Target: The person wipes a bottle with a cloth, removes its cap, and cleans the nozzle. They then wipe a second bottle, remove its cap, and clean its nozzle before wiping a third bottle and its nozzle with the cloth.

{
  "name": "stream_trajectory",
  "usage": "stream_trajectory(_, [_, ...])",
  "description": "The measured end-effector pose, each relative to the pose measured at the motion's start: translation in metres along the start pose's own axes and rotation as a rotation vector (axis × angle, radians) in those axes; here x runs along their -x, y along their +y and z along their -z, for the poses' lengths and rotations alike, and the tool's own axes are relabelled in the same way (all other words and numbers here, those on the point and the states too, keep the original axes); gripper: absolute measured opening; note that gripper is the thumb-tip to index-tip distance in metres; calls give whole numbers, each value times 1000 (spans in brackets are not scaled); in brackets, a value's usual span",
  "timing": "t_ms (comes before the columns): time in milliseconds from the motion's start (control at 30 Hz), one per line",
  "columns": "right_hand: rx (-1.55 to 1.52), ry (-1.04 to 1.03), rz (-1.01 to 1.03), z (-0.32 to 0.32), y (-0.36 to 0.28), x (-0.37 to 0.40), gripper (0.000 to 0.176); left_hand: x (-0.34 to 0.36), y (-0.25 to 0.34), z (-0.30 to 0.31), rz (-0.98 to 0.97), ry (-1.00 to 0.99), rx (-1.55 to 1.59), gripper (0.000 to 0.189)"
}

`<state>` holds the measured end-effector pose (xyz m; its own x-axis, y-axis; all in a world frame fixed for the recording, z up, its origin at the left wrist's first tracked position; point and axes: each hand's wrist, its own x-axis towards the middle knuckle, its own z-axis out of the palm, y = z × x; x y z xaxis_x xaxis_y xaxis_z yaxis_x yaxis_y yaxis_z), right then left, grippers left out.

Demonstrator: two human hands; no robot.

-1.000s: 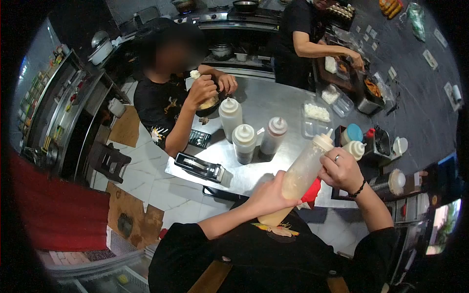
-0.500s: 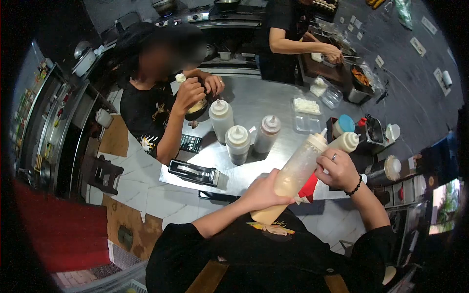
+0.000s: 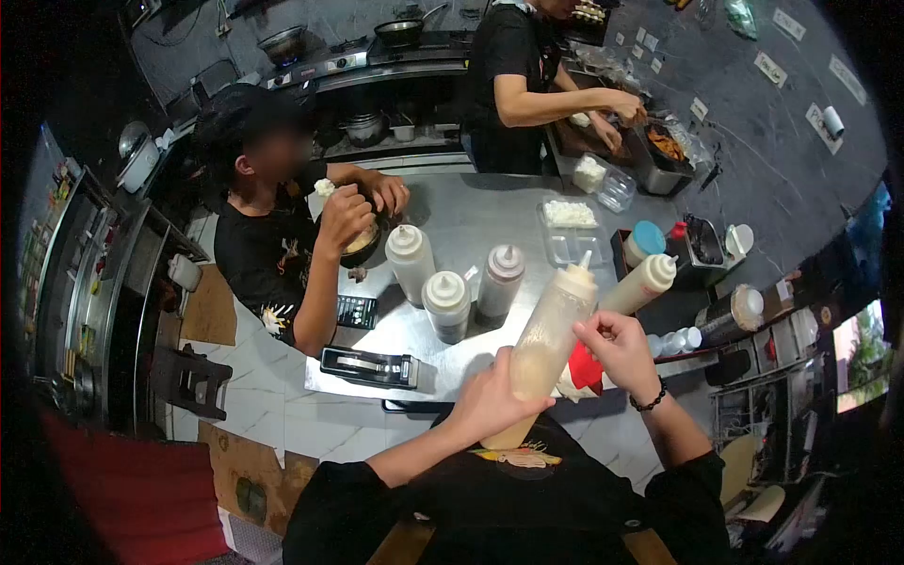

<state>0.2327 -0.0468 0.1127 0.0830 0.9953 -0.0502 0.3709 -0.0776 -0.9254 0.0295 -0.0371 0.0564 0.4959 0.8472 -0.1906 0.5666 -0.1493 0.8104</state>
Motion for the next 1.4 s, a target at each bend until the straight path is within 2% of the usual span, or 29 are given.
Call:
stream_trajectory(200, [-202,-37,-26,-4,6,0,27,2,-11,-1,-48,9,92,83])
stream_trajectory(300, [-392,-51,51,-12,27,0,25,-1,-30,-6,-87,8,222,82])
stream_trajectory(500, [-314,-51,145,-7,27,4,24,-10,-57,-18,-227,-28,484,77])
stream_trajectory(533, [-374,-9,200,-1,35,0,24,-12,-66,-20,-256,-44,659,81])
stream_trajectory(633, [-443,48,38,9,46,-8,22,-12,-77,-22,-225,-222,928,88])
stream_trajectory(667, [-403,16,59,8,50,-10,22,-14,-83,-24,-239,-305,975,94])
stream_trajectory(733, [-331,-46,115,3,57,-18,23,-20,-85,-25,-231,-387,986,94])
stream_trajectory(833, [-144,41,178,0,73,-42,21,-29,-81,-31,-240,-453,972,96])
stream_trajectory(867, [-109,90,205,-4,99,-56,18,-31,-79,-34,-243,-449,966,96])
stream_trajectory(967, [31,177,351,-12,106,-79,15,-32,-85,-35,-207,-442,915,99])
stream_trajectory(1100, [124,184,348,-22,113,-94,14,-28,-88,-34,-272,-345,894,98])
stream_trajectory(1200, [218,229,343,-33,114,-106,17,-24,-92,-36,-205,-334,960,98])
stream_trajectory(1233, [189,238,333,-31,133,-121,19,-23,-89,-33,-176,-344,988,98])
stream_trajectory(1267, [156,249,320,-28,164,-144,20,-21,-81,-28,-268,-346,858,98])
stream_trajectory(1300, [120,263,305,-32,162,-154,22,-19,-72,-20,-354,-351,721,97])
stream_trajectory(1333, [29,364,220,-33,159,-158,27,-18,-68,-16,-441,-350,585,97])
stream_trajectory(1400, [182,323,170,-33,148,-168,29,-19,-70,-17,-383,-322,689,96])
